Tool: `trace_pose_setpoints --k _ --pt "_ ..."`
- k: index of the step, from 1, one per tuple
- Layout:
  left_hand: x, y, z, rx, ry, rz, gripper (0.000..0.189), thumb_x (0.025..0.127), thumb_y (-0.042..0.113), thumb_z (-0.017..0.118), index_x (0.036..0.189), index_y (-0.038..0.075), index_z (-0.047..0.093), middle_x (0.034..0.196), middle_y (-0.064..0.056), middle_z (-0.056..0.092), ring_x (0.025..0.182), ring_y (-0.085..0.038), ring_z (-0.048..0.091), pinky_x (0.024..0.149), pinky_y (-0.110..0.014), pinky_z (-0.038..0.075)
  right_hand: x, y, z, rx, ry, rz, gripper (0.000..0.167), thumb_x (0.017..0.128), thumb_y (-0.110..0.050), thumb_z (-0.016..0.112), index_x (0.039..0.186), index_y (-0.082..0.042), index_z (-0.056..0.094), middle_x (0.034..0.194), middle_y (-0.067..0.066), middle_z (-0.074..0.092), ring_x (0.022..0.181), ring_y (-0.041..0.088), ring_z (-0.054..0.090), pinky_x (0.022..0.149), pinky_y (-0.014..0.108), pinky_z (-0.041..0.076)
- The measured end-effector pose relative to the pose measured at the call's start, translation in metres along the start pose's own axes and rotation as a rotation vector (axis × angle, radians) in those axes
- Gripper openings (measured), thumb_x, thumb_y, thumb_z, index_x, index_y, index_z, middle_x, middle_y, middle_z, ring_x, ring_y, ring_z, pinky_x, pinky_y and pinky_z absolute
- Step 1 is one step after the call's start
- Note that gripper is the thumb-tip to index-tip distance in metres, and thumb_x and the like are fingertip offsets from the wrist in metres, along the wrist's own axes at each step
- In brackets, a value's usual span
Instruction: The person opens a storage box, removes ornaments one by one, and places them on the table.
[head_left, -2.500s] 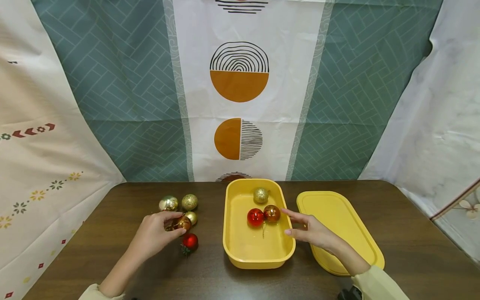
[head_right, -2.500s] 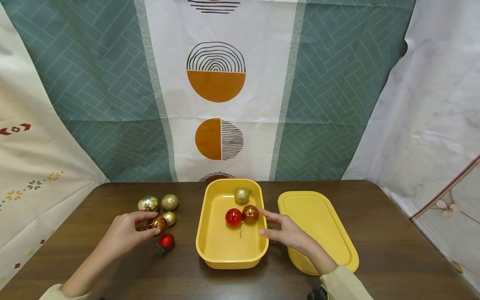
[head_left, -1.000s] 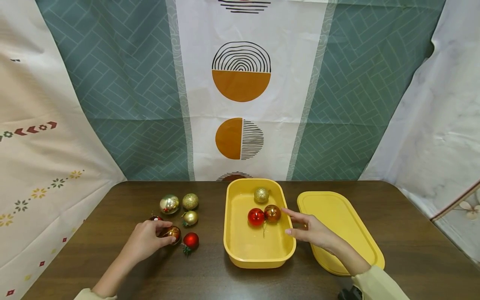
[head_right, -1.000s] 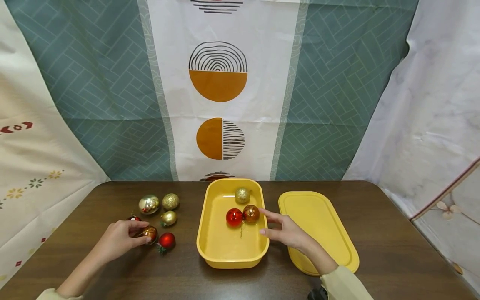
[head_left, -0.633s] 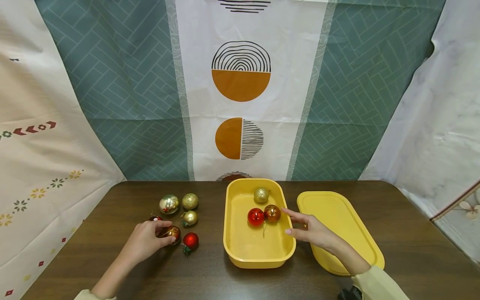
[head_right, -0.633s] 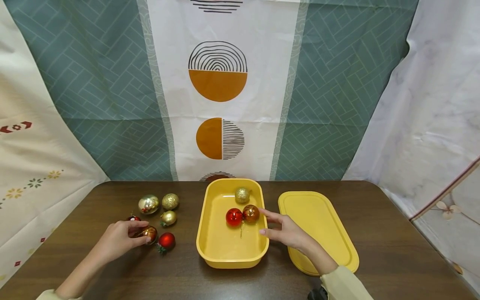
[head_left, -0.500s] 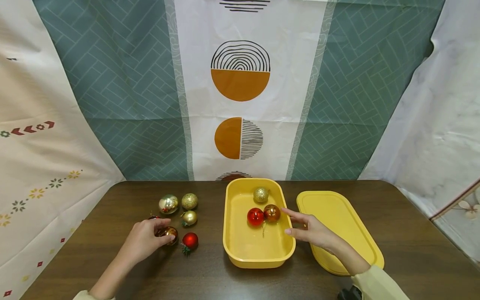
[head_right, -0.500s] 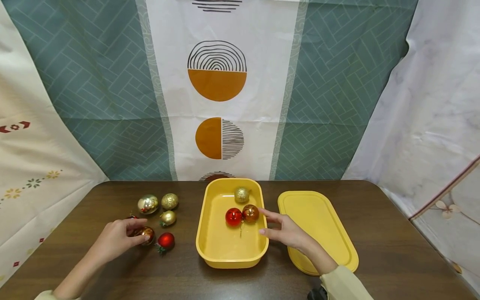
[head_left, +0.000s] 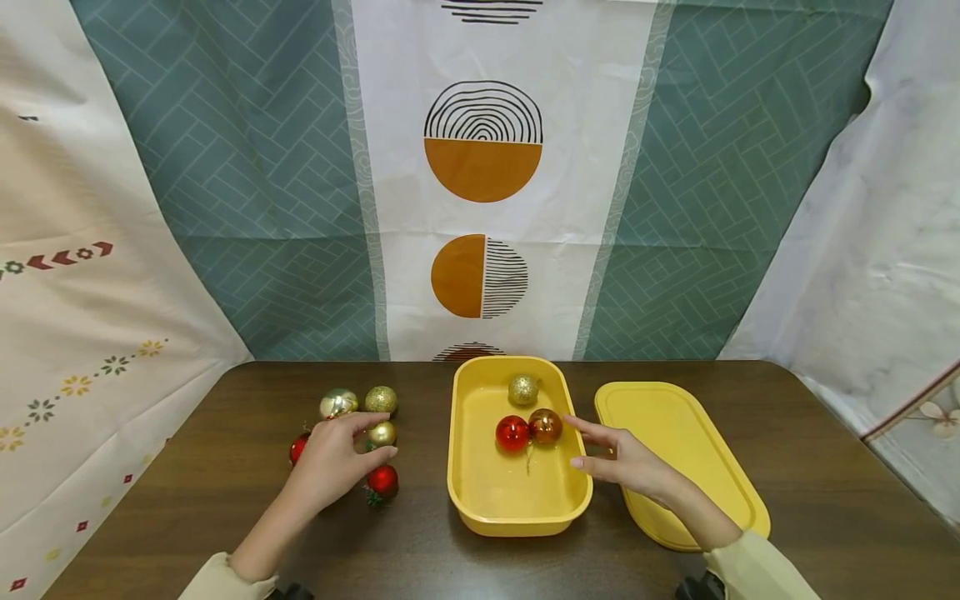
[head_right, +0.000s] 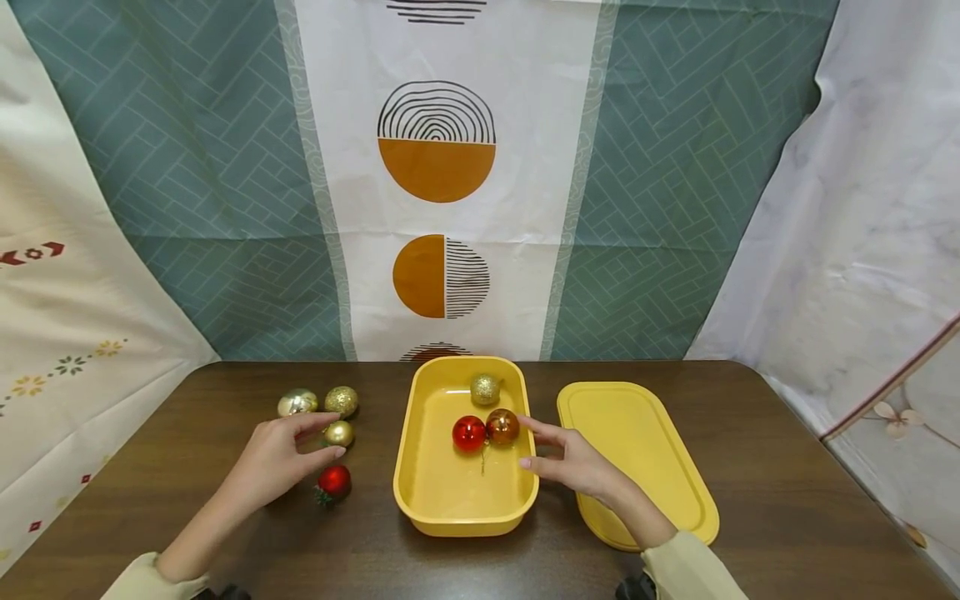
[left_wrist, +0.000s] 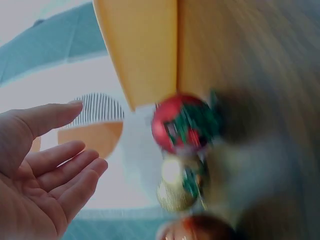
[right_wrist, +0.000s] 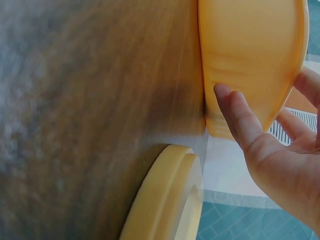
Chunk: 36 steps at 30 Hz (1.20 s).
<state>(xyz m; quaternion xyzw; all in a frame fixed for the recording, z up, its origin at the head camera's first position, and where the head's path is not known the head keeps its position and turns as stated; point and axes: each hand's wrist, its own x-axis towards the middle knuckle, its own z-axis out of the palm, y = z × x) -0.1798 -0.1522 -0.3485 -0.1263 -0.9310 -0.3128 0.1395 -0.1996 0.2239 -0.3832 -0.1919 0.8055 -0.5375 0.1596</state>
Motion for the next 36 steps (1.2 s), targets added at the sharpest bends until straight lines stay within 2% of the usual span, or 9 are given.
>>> trace_pose_setpoints --k 3,5,11,13,17,20,28,33,36 --pt "0.006 0.011 0.01 -0.036 -0.008 0.029 0.038 0.07 0.016 0.078 0.105 0.005 0.068 0.102 -0.009 0.067 0.078 -0.02 0.06 0.066 -0.031 0.048 0.0 0.0 0.0 0.001 0.002 0.004 0.062 0.089 -0.019 0.059 0.141 -0.003 0.031 0.138 0.031 0.031 0.121 0.042 0.036 0.084 0.038 0.049" --pt "0.01 0.018 0.017 -0.05 -0.014 0.048 0.038 0.07 0.016 0.078 0.106 0.005 0.068 0.104 -0.01 0.066 0.087 -0.024 0.062 0.073 -0.037 0.05 0.001 0.001 0.0 0.008 -0.001 0.006 0.062 0.089 -0.019 0.059 0.141 -0.003 0.031 0.138 0.031 0.031 0.121 0.042 0.037 0.084 0.039 0.049" --pt "0.024 0.039 0.04 -0.096 -0.019 0.098 0.039 0.069 0.014 0.078 0.105 0.002 0.068 0.102 -0.01 0.067 0.09 -0.025 0.062 0.076 -0.039 0.051 0.0 0.002 0.0 0.005 0.003 0.004 0.062 0.088 -0.019 0.06 0.141 -0.003 0.031 0.137 0.031 0.032 0.121 0.042 0.036 0.084 0.038 0.049" --pt "0.028 0.045 0.048 -0.111 -0.025 0.118 0.039 0.07 0.014 0.078 0.105 0.002 0.068 0.101 -0.01 0.067 0.086 -0.024 0.062 0.074 -0.037 0.051 0.0 0.002 0.0 0.002 0.005 0.003 0.062 0.088 -0.019 0.06 0.141 -0.004 0.031 0.137 0.03 0.032 0.121 0.042 0.036 0.084 0.038 0.049" --pt "0.035 0.055 0.062 -0.14 -0.062 0.168 0.039 0.072 0.014 0.077 0.107 0.001 0.066 0.102 -0.012 0.067 0.085 -0.024 0.062 0.073 -0.036 0.051 0.0 0.002 0.0 -0.004 0.005 0.0 0.061 0.088 -0.019 0.06 0.141 -0.004 0.032 0.139 0.029 0.031 0.122 0.043 0.034 0.084 0.037 0.049" --pt "0.04 0.061 0.072 -0.164 -0.104 0.195 0.039 0.074 0.015 0.075 0.108 0.0 0.065 0.105 -0.013 0.066 0.09 -0.027 0.062 0.076 -0.038 0.05 0.0 0.002 0.0 -0.006 0.006 -0.004 0.061 0.088 -0.019 0.06 0.141 -0.004 0.032 0.139 0.029 0.032 0.122 0.043 0.034 0.084 0.036 0.049" --pt "0.053 0.07 0.096 -0.079 -0.202 0.223 0.04 0.075 0.018 0.074 0.109 -0.001 0.065 0.105 -0.012 0.066 0.094 -0.025 0.061 0.081 -0.039 0.047 0.0 0.002 0.0 -0.011 0.004 -0.005 0.061 0.088 -0.019 0.06 0.141 -0.003 0.032 0.139 0.03 0.032 0.122 0.044 0.033 0.084 0.037 0.049" --pt "0.059 0.073 0.106 -0.072 -0.242 0.21 0.042 0.074 0.017 0.075 0.11 -0.002 0.064 0.107 -0.012 0.065 0.099 -0.026 0.06 0.085 -0.038 0.047 0.0 0.001 -0.001 -0.016 -0.004 -0.005 0.061 0.089 -0.019 0.059 0.141 -0.003 0.031 0.138 0.029 0.033 0.122 0.043 0.035 0.084 0.037 0.049" --pt "0.062 0.074 0.11 -0.036 -0.258 0.206 0.044 0.073 0.018 0.075 0.11 -0.003 0.063 0.108 -0.012 0.065 0.102 -0.026 0.059 0.088 -0.037 0.045 0.0 0.0 -0.001 -0.022 -0.005 -0.004 0.061 0.089 -0.02 0.059 0.141 -0.003 0.032 0.137 0.029 0.034 0.121 0.043 0.036 0.085 0.037 0.049"
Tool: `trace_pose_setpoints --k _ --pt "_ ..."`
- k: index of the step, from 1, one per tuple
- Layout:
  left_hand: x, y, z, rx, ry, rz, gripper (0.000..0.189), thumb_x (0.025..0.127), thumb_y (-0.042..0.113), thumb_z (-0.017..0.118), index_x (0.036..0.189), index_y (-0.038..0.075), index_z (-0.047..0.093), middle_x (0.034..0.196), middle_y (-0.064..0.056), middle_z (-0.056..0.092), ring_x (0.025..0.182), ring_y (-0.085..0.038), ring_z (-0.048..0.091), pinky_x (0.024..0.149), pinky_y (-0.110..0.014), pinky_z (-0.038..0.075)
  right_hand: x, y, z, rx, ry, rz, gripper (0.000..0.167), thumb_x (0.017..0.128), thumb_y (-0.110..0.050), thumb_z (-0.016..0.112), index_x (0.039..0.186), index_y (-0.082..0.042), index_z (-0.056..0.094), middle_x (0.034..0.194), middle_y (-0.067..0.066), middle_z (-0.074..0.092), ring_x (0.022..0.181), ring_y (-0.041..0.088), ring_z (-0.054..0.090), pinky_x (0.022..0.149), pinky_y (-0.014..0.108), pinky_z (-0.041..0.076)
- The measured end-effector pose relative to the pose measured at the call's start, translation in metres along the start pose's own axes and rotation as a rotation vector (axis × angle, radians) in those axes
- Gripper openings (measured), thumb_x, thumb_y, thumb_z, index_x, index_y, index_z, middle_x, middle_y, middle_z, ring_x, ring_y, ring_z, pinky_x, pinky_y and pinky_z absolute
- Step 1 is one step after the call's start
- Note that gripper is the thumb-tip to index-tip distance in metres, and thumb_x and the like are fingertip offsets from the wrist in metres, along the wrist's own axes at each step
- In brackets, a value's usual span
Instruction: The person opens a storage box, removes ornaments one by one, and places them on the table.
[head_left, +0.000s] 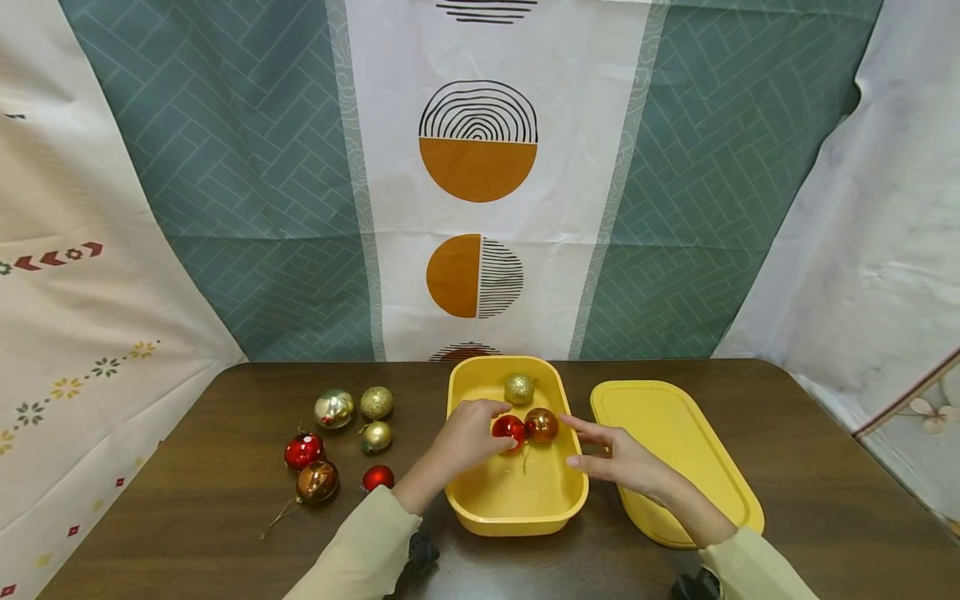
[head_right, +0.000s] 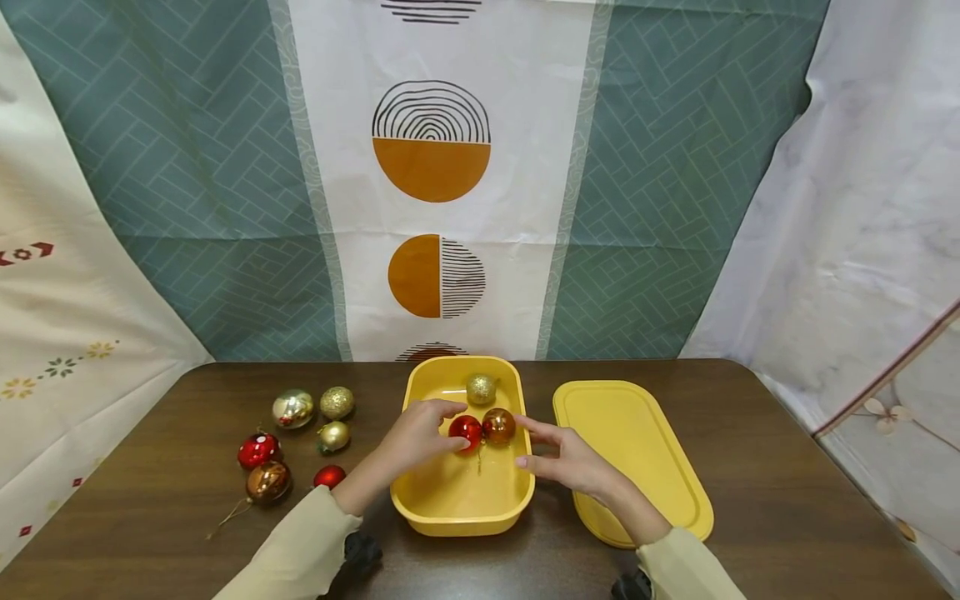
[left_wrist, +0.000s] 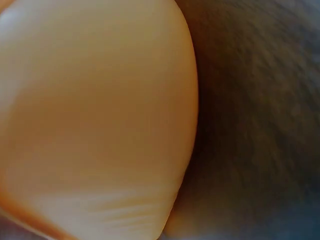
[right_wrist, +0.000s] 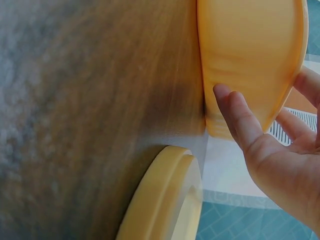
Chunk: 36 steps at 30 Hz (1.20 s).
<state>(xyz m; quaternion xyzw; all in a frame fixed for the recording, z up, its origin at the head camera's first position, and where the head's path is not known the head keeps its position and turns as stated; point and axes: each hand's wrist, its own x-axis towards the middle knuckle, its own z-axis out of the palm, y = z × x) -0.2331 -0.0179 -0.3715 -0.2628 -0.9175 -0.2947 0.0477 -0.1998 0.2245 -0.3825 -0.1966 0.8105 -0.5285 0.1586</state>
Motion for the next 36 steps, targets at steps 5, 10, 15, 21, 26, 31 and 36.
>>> trace_pose_setpoints --k 5,10,15,21,26,31,36 --pt "0.0044 0.0015 0.0039 0.063 -0.03 -0.035 0.045 0.072 0.019 0.077 0.11 -0.001 0.064 0.107 -0.01 0.065 0.098 -0.026 0.059 0.087 -0.036 0.045 0.0002 -0.0006 0.0004 -0.003 0.001 0.0 0.061 0.089 -0.02 0.059 0.141 -0.003 0.032 0.138 0.028 0.034 0.122 0.043 0.034 0.084 0.037 0.049" --pt "0.0068 0.002 0.007 0.117 -0.05 -0.055 0.041 0.071 0.018 0.078 0.106 0.001 0.066 0.1 -0.008 0.067 0.089 -0.022 0.059 0.08 -0.033 0.047 0.0002 -0.0003 0.0001 -0.004 0.002 -0.004 0.061 0.089 -0.02 0.059 0.141 -0.003 0.032 0.138 0.028 0.035 0.123 0.043 0.034 0.084 0.036 0.049" --pt "0.0079 0.0015 0.0095 0.12 -0.052 -0.06 0.039 0.071 0.017 0.078 0.105 0.002 0.067 0.096 -0.007 0.067 0.084 -0.019 0.058 0.074 -0.029 0.047 -0.0001 -0.0001 0.0001 0.004 0.0 -0.001 0.061 0.089 -0.019 0.059 0.141 -0.003 0.032 0.137 0.029 0.035 0.122 0.043 0.035 0.085 0.037 0.049" --pt "0.0082 0.0015 0.0102 0.13 -0.024 -0.047 0.032 0.07 0.016 0.077 0.097 0.003 0.068 0.083 -0.002 0.066 0.07 -0.013 0.053 0.062 -0.023 0.043 -0.0002 -0.0003 0.0006 0.008 0.006 -0.009 0.06 0.089 -0.017 0.059 0.141 -0.003 0.032 0.14 0.027 0.031 0.125 0.044 0.03 0.086 0.037 0.048" --pt "0.008 0.0023 0.0093 0.132 -0.02 -0.047 0.03 0.069 0.015 0.077 0.095 0.003 0.068 0.08 -0.001 0.065 0.067 -0.011 0.051 0.06 -0.021 0.041 0.0004 -0.0006 0.0001 -0.001 0.011 -0.011 0.06 0.089 -0.018 0.059 0.14 -0.003 0.033 0.141 0.027 0.031 0.125 0.045 0.03 0.086 0.037 0.047" --pt "0.0063 0.0035 0.0078 0.129 -0.011 -0.045 0.03 0.07 0.016 0.077 0.096 0.003 0.068 0.084 -0.003 0.066 0.071 -0.013 0.054 0.064 -0.023 0.044 0.0005 -0.0001 -0.0003 -0.011 0.012 -0.008 0.06 0.089 -0.019 0.059 0.14 -0.004 0.033 0.14 0.027 0.032 0.124 0.044 0.031 0.086 0.037 0.047" --pt "0.0001 0.0051 0.0021 0.122 0.011 -0.021 0.036 0.07 0.017 0.077 0.101 0.001 0.067 0.093 -0.006 0.068 0.08 -0.017 0.06 0.071 -0.028 0.048 0.0005 0.0001 -0.0009 -0.012 0.01 -0.005 0.06 0.089 -0.019 0.059 0.14 -0.004 0.033 0.141 0.026 0.032 0.125 0.044 0.031 0.087 0.039 0.047"
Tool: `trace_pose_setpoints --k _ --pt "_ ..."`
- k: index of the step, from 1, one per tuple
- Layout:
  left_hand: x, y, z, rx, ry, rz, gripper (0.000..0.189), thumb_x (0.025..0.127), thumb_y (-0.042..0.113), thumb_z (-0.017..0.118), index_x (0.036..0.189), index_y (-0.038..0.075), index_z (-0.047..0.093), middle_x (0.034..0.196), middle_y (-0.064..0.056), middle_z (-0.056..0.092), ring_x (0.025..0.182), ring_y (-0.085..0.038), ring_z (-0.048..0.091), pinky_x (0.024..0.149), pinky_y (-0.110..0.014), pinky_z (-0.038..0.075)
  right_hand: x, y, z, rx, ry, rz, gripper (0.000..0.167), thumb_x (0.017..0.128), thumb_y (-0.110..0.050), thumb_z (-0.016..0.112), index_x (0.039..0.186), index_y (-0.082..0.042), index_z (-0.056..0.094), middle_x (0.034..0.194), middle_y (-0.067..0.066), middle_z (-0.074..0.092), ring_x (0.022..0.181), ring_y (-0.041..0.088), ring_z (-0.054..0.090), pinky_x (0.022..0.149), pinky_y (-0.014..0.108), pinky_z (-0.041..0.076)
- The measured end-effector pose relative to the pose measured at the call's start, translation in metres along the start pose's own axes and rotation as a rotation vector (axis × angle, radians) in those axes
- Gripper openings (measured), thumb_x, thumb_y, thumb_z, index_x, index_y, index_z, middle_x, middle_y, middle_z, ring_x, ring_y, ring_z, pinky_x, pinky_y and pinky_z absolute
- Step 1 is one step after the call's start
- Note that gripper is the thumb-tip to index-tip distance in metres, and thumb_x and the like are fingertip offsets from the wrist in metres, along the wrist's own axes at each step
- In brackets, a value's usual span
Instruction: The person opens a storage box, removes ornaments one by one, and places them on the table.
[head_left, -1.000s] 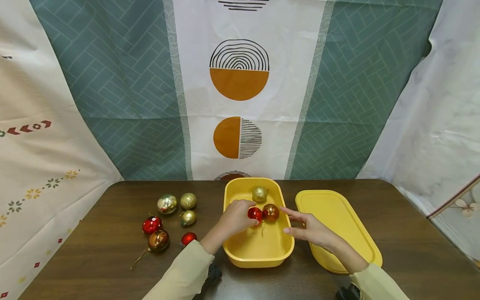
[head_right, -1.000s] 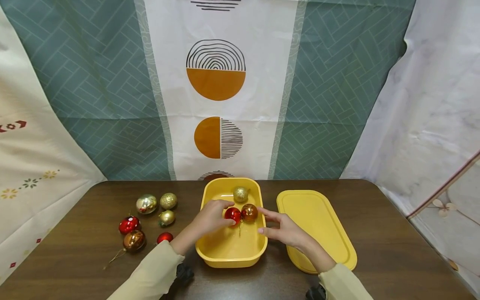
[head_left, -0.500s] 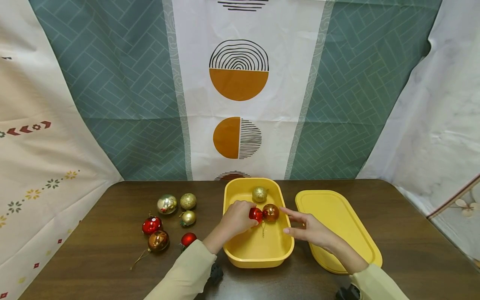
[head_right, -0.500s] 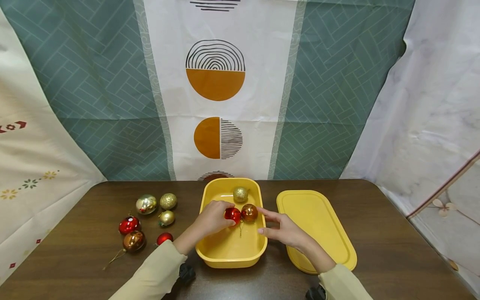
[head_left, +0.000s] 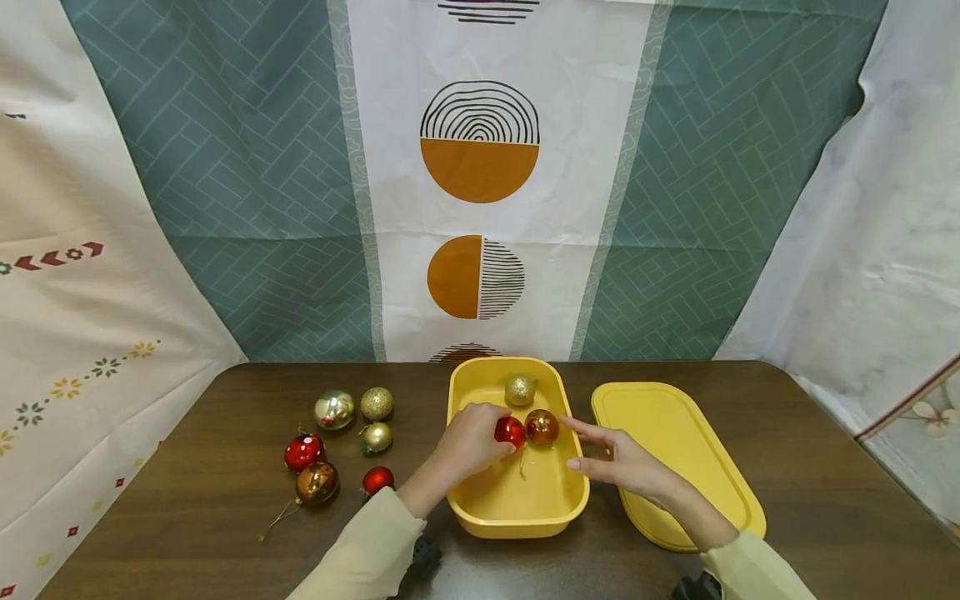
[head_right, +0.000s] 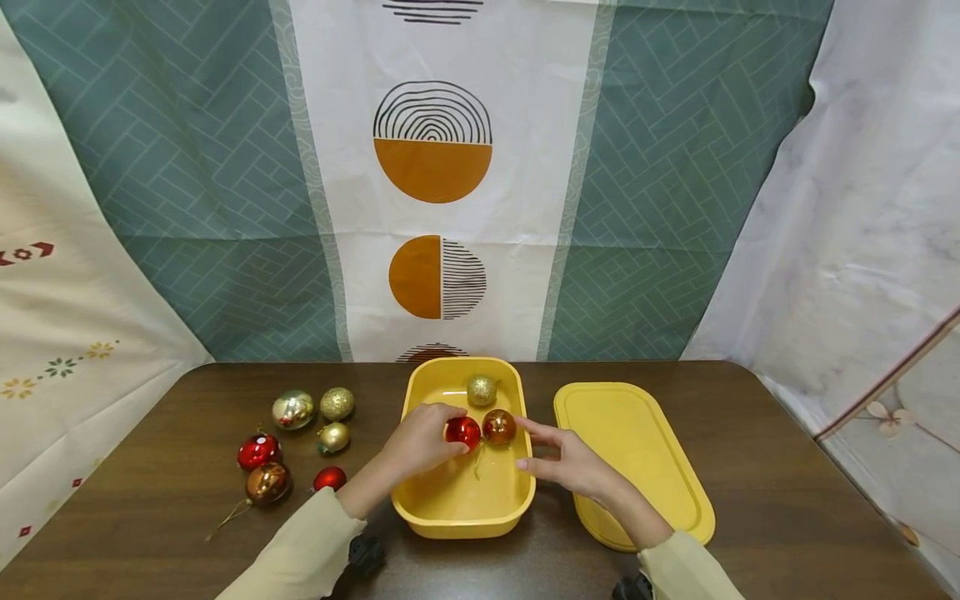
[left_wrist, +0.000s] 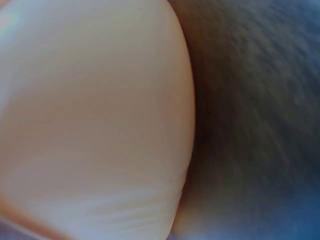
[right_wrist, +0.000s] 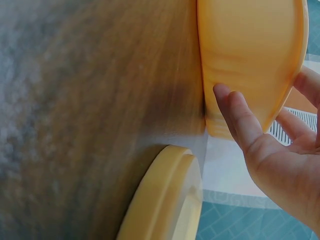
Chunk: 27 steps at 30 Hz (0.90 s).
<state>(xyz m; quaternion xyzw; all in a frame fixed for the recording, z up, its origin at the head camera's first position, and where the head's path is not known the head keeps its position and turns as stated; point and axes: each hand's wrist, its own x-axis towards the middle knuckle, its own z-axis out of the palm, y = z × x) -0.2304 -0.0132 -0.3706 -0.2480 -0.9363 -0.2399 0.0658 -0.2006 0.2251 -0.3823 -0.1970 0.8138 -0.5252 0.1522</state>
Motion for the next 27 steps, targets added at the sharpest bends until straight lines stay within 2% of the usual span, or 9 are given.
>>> trace_pose_setpoints --k 14,20,27 --pt "-0.023 -0.006 -0.025 -0.061 0.1 0.031 0.04 0.071 0.019 0.076 0.104 0.0 0.067 0.1 -0.01 0.067 0.092 -0.023 0.062 0.079 -0.036 0.049 0.0 0.0 0.0 -0.001 0.002 0.006 0.061 0.088 -0.02 0.06 0.141 -0.004 0.033 0.14 0.026 0.032 0.124 0.043 0.032 0.086 0.037 0.048" --pt "-0.036 -0.011 -0.04 -0.093 0.128 0.0 0.042 0.071 0.019 0.077 0.106 0.0 0.066 0.103 -0.011 0.066 0.094 -0.025 0.062 0.079 -0.038 0.049 -0.001 0.0 0.001 0.024 -0.007 0.011 0.061 0.089 -0.018 0.059 0.141 -0.004 0.031 0.14 0.028 0.031 0.125 0.043 0.031 0.087 0.038 0.047" --pt "-0.052 -0.022 -0.056 -0.126 0.207 -0.055 0.044 0.068 0.019 0.079 0.107 0.002 0.067 0.102 -0.01 0.067 0.089 -0.022 0.062 0.074 -0.035 0.049 -0.001 -0.001 0.0 0.006 -0.011 -0.005 0.061 0.089 -0.019 0.059 0.141 -0.004 0.031 0.14 0.028 0.031 0.125 0.044 0.03 0.087 0.037 0.047"
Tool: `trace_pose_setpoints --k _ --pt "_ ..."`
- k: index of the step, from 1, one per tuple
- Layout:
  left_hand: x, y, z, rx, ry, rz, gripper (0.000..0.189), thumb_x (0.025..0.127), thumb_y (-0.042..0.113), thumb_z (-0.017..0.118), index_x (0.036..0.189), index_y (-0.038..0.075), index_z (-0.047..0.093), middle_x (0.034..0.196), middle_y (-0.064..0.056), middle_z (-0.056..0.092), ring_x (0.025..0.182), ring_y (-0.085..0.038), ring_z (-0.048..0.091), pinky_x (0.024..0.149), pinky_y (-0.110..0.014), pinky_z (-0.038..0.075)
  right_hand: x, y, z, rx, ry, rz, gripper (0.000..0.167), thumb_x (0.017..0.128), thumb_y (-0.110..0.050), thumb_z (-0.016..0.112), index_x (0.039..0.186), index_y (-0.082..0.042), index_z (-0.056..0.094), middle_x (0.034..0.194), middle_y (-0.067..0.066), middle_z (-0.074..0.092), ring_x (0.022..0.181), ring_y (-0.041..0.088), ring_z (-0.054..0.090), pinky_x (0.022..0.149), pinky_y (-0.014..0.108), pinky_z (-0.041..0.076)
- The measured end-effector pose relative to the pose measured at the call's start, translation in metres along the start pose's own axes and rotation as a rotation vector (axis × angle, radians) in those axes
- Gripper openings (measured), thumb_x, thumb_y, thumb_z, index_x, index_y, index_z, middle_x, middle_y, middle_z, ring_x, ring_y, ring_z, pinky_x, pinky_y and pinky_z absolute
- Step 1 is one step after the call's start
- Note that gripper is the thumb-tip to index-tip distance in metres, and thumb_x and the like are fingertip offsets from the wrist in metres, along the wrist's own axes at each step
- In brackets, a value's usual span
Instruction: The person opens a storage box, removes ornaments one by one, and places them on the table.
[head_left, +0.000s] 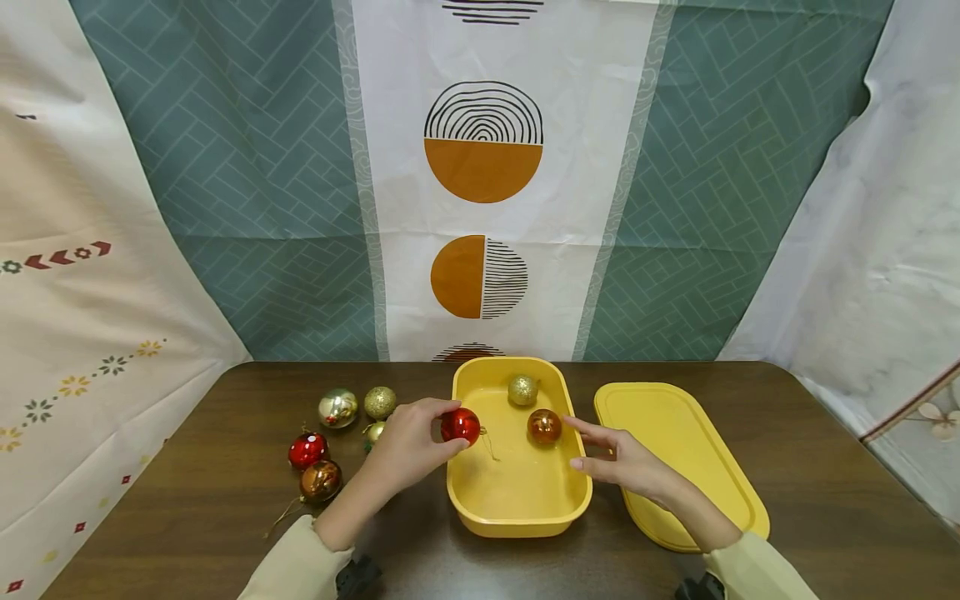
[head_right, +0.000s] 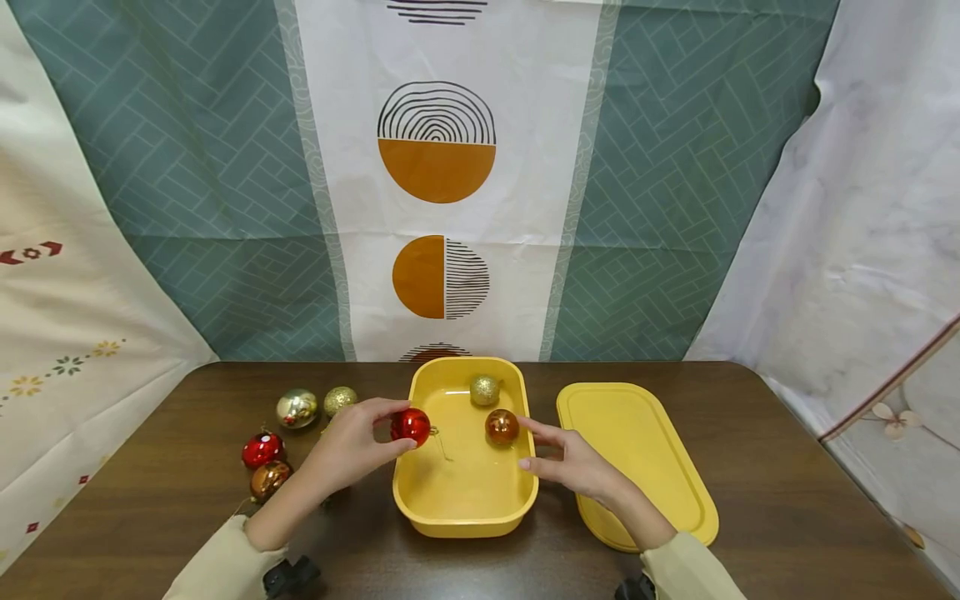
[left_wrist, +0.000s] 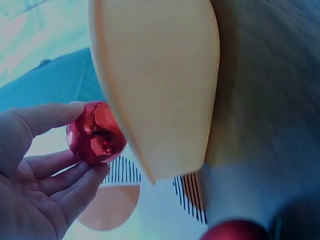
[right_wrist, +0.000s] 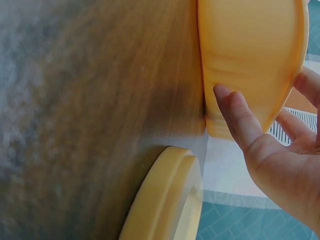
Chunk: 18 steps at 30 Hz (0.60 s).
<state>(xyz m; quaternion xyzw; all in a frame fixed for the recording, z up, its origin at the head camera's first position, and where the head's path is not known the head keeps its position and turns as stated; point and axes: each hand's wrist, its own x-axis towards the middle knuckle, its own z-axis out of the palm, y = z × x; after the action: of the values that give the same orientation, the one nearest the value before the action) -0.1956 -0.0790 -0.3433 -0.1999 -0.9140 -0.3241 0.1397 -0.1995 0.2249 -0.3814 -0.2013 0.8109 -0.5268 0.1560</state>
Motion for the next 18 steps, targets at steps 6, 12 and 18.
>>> trace_pose_setpoints --k 6,12,18 --pt "-0.01 -0.013 -0.018 -0.027 0.045 -0.04 0.044 0.067 0.015 0.08 0.107 0.003 0.067 0.102 -0.009 0.067 0.088 -0.021 0.061 0.074 -0.036 0.049 0.001 0.002 0.0 0.014 -0.004 -0.007 0.062 0.089 -0.019 0.059 0.141 -0.004 0.031 0.14 0.028 0.031 0.125 0.044 0.031 0.085 0.035 0.048" --pt "-0.02 -0.029 -0.037 0.004 0.079 -0.078 0.042 0.068 0.016 0.079 0.107 0.004 0.067 0.1 -0.01 0.067 0.085 -0.025 0.062 0.073 -0.038 0.05 0.0 0.003 0.0 0.006 0.003 -0.011 0.061 0.088 -0.019 0.059 0.141 -0.004 0.032 0.14 0.028 0.031 0.125 0.044 0.03 0.085 0.035 0.048" --pt "-0.029 -0.047 -0.052 0.035 0.103 -0.116 0.042 0.069 0.015 0.078 0.107 0.002 0.067 0.095 -0.011 0.068 0.079 -0.025 0.063 0.069 -0.036 0.051 0.001 0.004 0.0 0.005 0.003 -0.015 0.061 0.088 -0.018 0.059 0.141 -0.003 0.032 0.139 0.028 0.031 0.124 0.044 0.032 0.084 0.033 0.049"
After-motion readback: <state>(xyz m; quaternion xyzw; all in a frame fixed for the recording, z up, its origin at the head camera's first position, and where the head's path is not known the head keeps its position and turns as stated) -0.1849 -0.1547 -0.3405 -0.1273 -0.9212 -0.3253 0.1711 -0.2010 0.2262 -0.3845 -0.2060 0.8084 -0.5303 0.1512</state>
